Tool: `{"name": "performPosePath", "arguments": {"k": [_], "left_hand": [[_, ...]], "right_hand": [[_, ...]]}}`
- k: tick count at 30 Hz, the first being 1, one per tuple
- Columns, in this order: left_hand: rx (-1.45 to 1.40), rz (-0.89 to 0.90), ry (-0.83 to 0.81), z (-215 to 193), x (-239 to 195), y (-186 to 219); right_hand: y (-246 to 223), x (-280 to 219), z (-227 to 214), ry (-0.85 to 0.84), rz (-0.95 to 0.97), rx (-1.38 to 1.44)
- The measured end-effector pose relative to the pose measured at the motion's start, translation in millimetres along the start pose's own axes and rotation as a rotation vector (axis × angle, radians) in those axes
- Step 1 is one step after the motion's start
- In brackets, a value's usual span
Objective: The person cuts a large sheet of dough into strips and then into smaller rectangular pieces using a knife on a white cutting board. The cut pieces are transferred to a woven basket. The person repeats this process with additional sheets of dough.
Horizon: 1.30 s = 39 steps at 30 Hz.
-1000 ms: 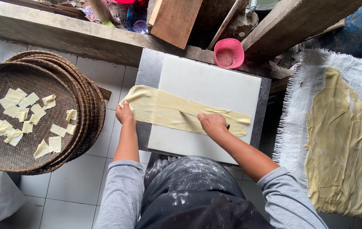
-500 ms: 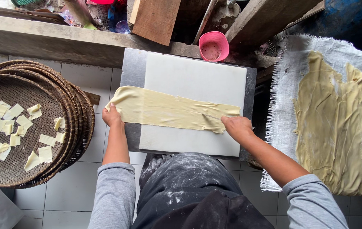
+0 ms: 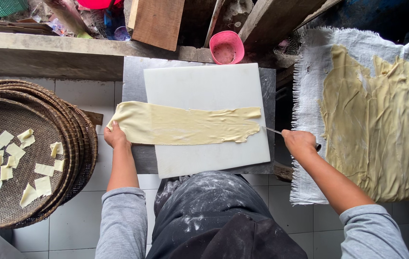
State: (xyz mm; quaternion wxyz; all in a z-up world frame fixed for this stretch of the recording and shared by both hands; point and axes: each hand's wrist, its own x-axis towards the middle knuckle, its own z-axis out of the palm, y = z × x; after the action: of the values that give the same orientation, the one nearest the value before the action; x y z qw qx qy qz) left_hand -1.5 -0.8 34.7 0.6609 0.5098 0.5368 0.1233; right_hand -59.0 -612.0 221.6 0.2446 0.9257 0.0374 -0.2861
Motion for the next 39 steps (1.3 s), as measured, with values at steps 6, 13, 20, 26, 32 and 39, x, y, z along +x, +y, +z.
{"name": "performPosePath", "arguments": {"k": [6,13,20,26,32,39], "left_hand": [[0.020,0.060,-0.026,-3,-1,-2],[0.083,0.167,-0.081,-14,5,-16],[0.073,0.181,-0.096,-26,7,-16],[0.128,0.118,-0.087,-35,4,-16],[0.072,0.151,-0.089,-35,14,-15],[0.099,0.249,-0.151,-38,34,0]], "right_hand": [[13,-32,21,0.039,0.176,0.233],[-39,-18,69,0.084,0.386,0.880],[-87,4,127,0.285,0.443,0.955],[-118,-17,132,0.278,0.467,0.961],[-146,-39,128,0.230,0.514,0.988],[-151,-45,116,0.202,0.570,1.067]]}}
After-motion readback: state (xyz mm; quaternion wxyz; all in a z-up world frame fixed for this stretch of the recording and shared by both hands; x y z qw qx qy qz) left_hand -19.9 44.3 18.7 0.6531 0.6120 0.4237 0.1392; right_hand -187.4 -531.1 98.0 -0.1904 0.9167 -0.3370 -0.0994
